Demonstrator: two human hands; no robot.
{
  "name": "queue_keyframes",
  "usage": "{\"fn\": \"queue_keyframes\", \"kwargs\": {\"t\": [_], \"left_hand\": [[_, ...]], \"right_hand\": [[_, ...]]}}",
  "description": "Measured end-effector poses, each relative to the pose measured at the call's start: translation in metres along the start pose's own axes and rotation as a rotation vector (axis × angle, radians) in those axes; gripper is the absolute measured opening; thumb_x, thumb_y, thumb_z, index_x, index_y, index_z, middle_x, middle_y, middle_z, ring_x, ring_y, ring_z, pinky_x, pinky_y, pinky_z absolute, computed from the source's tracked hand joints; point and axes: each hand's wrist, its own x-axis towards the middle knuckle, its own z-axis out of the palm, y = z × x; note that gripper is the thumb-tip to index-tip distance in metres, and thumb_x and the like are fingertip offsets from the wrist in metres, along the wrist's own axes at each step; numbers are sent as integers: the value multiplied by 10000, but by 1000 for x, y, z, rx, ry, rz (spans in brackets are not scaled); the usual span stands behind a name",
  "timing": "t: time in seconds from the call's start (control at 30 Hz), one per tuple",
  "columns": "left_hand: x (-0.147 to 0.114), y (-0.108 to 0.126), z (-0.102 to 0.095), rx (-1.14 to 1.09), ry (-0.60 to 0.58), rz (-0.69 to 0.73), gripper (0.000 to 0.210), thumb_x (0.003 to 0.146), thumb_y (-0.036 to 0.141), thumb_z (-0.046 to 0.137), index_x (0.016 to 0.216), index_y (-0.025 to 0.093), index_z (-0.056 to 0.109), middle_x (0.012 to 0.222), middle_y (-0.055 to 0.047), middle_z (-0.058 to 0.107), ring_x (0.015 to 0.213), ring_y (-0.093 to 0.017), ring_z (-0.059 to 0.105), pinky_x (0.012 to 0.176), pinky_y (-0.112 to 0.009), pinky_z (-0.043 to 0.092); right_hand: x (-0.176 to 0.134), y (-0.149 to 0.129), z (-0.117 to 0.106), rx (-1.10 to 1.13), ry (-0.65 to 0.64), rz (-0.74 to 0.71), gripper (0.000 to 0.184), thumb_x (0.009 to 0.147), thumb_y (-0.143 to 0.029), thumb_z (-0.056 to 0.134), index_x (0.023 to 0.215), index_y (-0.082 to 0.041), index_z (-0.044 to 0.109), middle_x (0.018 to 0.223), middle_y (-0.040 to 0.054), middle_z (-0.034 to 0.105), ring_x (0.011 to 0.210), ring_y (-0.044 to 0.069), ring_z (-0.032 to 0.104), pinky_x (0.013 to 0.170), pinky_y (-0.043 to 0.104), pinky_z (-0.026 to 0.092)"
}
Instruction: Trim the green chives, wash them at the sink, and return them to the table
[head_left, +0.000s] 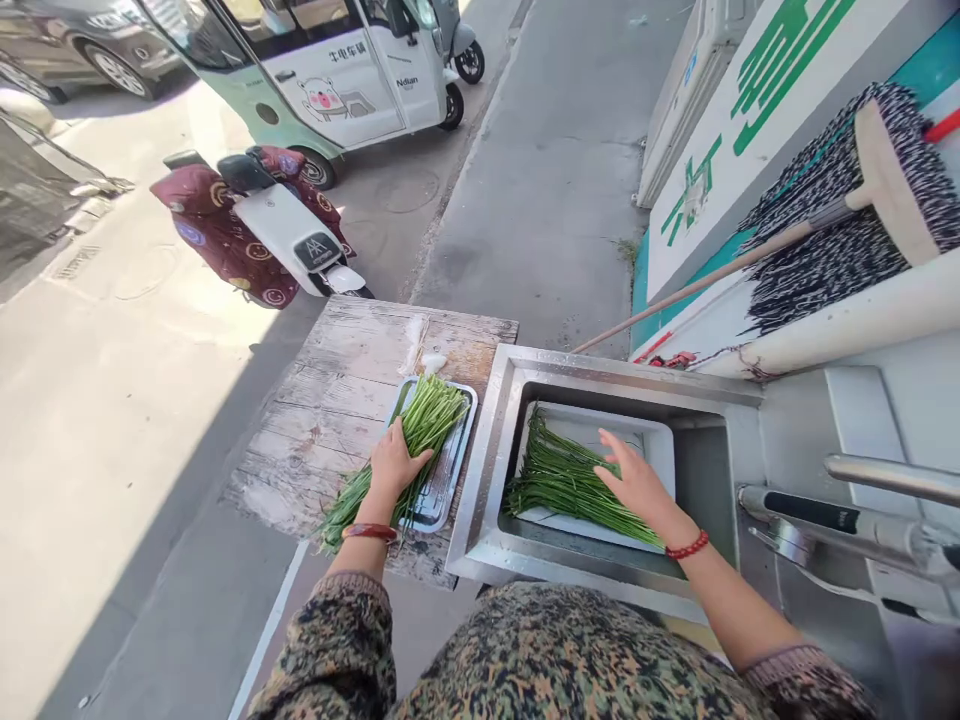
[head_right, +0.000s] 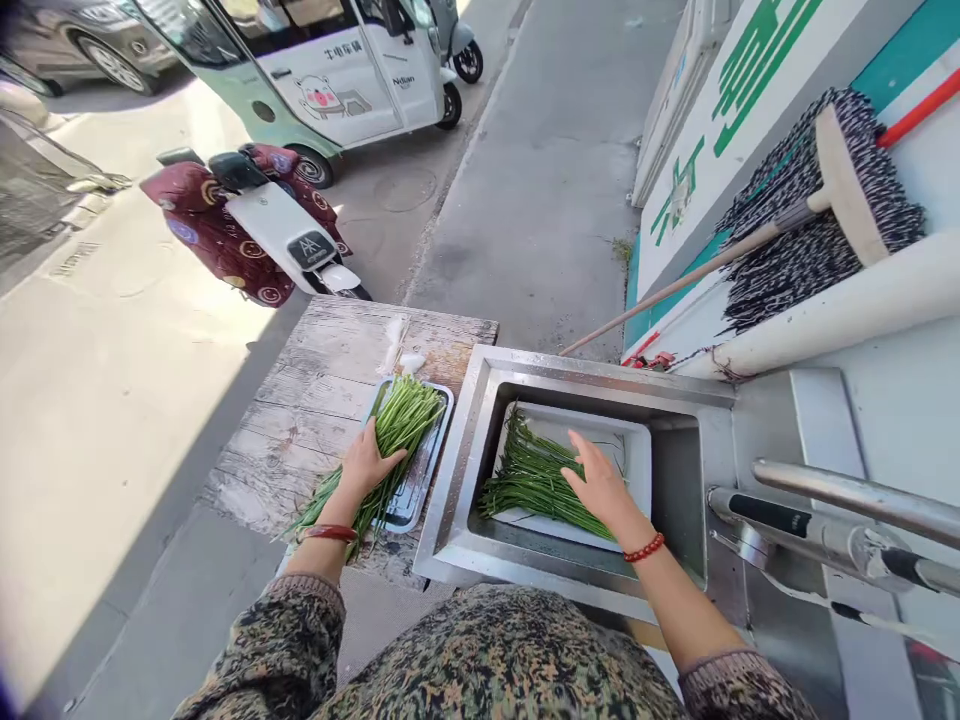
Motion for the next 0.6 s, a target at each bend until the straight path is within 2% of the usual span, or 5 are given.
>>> {"fn": "queue_keyframes", "kwargs": {"t": [0.17,0.3,0.43,0.53,0.6], "left_hand": [[21,-4,8,-108,225,15,866,680,507,769,1391,202,381,1362,-174,597,1256,-420,550,985,-627,463],[10,36,-7,-291,423,147,535,832,484,627,1306,288,476,1271,-44,666,1192,-289,611,1021,-550,479],[-17,118,9,-600,95,386,363,888,419,563,1184,211,594,990,-47,727,863,-189,698,876,-384,571],[-35,175,50,-711,-304,500,359,866,380,567,1160,181,620,994,-70,725,818,-181,698,824,-351,577],[-49,200,80,-718,-465,524,363,868,341,555,1181,172,623,1018,-87,718,846,-186,691,849,-355,564]], "right_hand": [[1,68,-9,79,72,294,486,946,-292,476,1429,-243,457,1317,126,634,1023,218,697,918,405,547],[-4,107,-9,-73,-7,365,433,970,-250,423,1388,-185,516,1316,142,641,1070,225,680,954,395,526],[19,127,2,-109,-120,283,456,938,-248,515,1388,-174,526,1423,133,565,1290,257,546,1091,413,419],[48,139,18,-162,-196,210,579,919,-304,581,1464,-174,434,1516,135,466,1401,282,420,1157,445,322],[57,142,36,-213,-202,233,725,904,-421,611,1517,-149,335,1564,173,382,1440,319,354,1166,479,288]]}}
